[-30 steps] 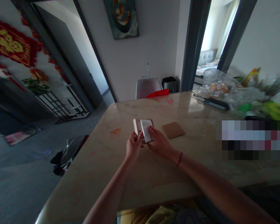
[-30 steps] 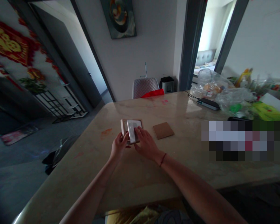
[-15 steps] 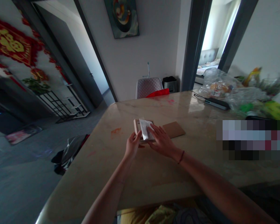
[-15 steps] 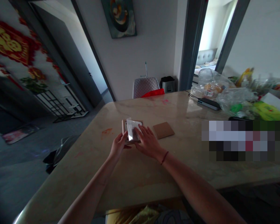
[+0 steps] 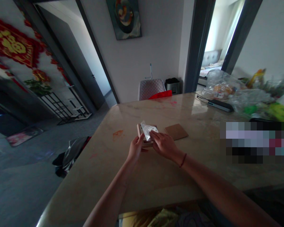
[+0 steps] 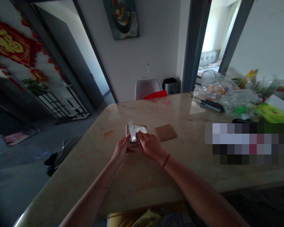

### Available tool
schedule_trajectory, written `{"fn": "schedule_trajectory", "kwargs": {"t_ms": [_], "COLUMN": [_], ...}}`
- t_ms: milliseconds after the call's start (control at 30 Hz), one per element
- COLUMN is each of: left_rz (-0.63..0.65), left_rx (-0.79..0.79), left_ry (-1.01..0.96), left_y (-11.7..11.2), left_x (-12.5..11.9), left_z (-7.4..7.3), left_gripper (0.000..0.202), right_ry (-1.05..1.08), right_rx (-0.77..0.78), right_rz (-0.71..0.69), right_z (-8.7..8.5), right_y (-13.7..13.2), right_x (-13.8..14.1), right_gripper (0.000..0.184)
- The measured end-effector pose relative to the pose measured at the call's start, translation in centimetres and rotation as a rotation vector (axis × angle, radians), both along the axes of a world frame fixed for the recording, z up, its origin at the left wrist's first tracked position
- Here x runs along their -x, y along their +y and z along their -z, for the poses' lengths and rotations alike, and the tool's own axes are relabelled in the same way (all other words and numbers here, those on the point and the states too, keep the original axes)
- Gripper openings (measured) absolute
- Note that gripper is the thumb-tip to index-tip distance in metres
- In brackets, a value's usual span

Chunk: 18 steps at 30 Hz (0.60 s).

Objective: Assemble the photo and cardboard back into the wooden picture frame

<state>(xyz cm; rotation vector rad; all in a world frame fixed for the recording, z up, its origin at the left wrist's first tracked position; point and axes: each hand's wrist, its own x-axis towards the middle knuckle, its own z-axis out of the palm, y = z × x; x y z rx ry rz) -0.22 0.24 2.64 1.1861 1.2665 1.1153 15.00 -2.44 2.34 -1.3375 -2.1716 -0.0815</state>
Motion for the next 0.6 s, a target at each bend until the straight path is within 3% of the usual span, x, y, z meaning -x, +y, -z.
{"fn": "schedule_trajectory", "kwargs": {"t_ms": [333,600], "left_rz": [-0.006,0.054], "left_rx": [0.117,0.217], "left_ry": [-0.048,-0.001], "left_y": [-0.1,0.4], "left_x": [0.3,0.7], "left_z": [-0.3,-0.3], "left_gripper": [0.046,0.042], "right_ry": [0.035,-0.057], "right_rx": [-0.025,-0.067], "right_rz": [0.011,0.053], "right_z": [0.4,0.5], "right_y": [0.6,0.9], "right_x": [-0.7,-1.3], "right_gripper": [0.046,0.044]}}
